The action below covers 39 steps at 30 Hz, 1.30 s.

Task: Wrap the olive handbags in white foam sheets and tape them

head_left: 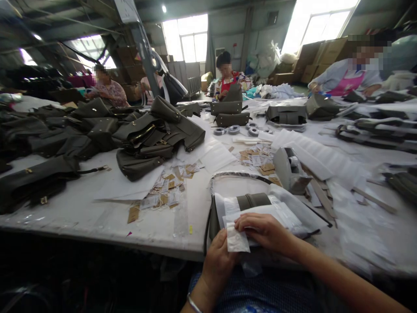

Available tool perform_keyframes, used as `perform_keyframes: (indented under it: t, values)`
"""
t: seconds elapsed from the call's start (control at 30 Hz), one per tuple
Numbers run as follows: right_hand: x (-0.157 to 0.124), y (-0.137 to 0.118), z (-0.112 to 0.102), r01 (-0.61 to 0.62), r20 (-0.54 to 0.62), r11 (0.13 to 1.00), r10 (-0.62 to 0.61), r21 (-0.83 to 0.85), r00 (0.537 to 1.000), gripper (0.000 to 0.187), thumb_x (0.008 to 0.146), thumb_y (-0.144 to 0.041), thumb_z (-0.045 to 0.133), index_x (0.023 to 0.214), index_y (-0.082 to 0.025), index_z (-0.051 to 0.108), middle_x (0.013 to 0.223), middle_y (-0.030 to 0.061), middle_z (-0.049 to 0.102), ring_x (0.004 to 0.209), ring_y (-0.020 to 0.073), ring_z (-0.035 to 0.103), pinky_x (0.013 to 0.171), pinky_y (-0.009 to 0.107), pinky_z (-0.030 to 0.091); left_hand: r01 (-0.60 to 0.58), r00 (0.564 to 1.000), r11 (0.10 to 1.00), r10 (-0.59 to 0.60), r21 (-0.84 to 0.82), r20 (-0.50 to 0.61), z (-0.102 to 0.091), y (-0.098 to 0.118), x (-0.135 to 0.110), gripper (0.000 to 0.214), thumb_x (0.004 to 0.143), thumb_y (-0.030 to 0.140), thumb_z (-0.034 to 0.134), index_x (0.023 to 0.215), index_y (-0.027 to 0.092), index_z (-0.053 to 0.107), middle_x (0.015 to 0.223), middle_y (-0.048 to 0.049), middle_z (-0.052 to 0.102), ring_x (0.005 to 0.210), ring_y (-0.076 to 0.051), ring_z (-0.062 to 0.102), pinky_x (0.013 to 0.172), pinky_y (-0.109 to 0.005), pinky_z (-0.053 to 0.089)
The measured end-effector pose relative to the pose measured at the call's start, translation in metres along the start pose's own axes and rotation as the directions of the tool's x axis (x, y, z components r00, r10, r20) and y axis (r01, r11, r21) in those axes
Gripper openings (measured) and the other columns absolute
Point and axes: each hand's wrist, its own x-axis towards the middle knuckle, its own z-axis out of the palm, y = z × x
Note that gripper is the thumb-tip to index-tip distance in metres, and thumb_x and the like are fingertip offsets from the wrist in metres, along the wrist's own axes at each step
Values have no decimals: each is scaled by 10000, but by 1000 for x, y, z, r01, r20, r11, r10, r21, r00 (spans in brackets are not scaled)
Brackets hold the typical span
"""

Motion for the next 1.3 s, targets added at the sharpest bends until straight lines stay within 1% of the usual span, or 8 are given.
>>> perform_keyframes:
  t: [0.37,0.5,0.67,0.77,0.87,1.0,1.13,1.3]
  values:
    - [-16,3,-1,123,62,992,-122,-7,991,203,975,-186,501,1058,-205,685,1051,79,729,1035,180,663,986,346,521,224,974,967,-227,-120,-11,2,7,-13,370,986,286,524,1329,148,518,1248,-139,642,1192,-205,616,984,-310,559]
    - [-20,0,-5,148,83,989,-148,6,986,218,973,-165,496,1086,-209,677,1059,73,732,1056,172,663,1036,359,490,217,976,971,-219,-100,-11,2,7,-12,441,986,110,446,1419,192,458,1431,-141,523,1261,-192,570,1003,-309,543]
    - [-22,-11,-18,120,175,992,-122,25,977,177,966,-233,547,1031,-207,709,1028,60,744,1001,171,687,1075,363,460,114,992,991,-110,-75,59,-1,7,-9,455,987,129,474,1440,164,462,1377,-84,601,1358,-220,475,1100,-370,482]
    - [-12,-5,-28,48,65,997,-44,-60,997,197,969,-299,559,968,-201,729,935,52,755,917,177,705,974,329,523,89,995,995,-88,-48,36,0,7,-11,453,980,98,468,1426,176,484,1382,-55,601,1407,-246,408,1106,-400,481]
    - [12,14,-33,-80,-101,953,52,-293,994,268,986,-327,517,1108,-193,714,1113,93,730,1053,227,673,960,367,522,81,996,996,-80,-28,43,2,8,-12,441,987,119,467,1423,181,488,1392,-44,593,1399,-248,420,1094,-406,493]
    - [50,40,-29,-90,98,862,160,-499,982,368,969,-365,537,1256,-167,657,1261,133,670,1199,285,603,1070,453,429,56,998,998,-55,-15,41,4,6,-12,435,994,118,447,1423,180,485,1389,-43,595,1377,-244,452,1072,-411,512]
    - [77,46,-15,9,321,834,202,-552,925,309,1009,-319,451,1109,-187,711,1149,91,727,1089,225,663,1125,453,337,21,1000,999,-20,-28,15,7,2,-14,433,993,113,450,1420,171,488,1379,-43,603,1382,-256,444,1077,-430,503]
    - [91,36,2,57,383,791,230,-609,895,314,992,-210,447,876,-147,732,956,116,761,956,206,711,1157,449,268,15,1000,999,-14,-31,7,10,1,-17,428,994,109,446,1415,172,496,1383,-45,599,1379,-263,448,1078,-437,497]
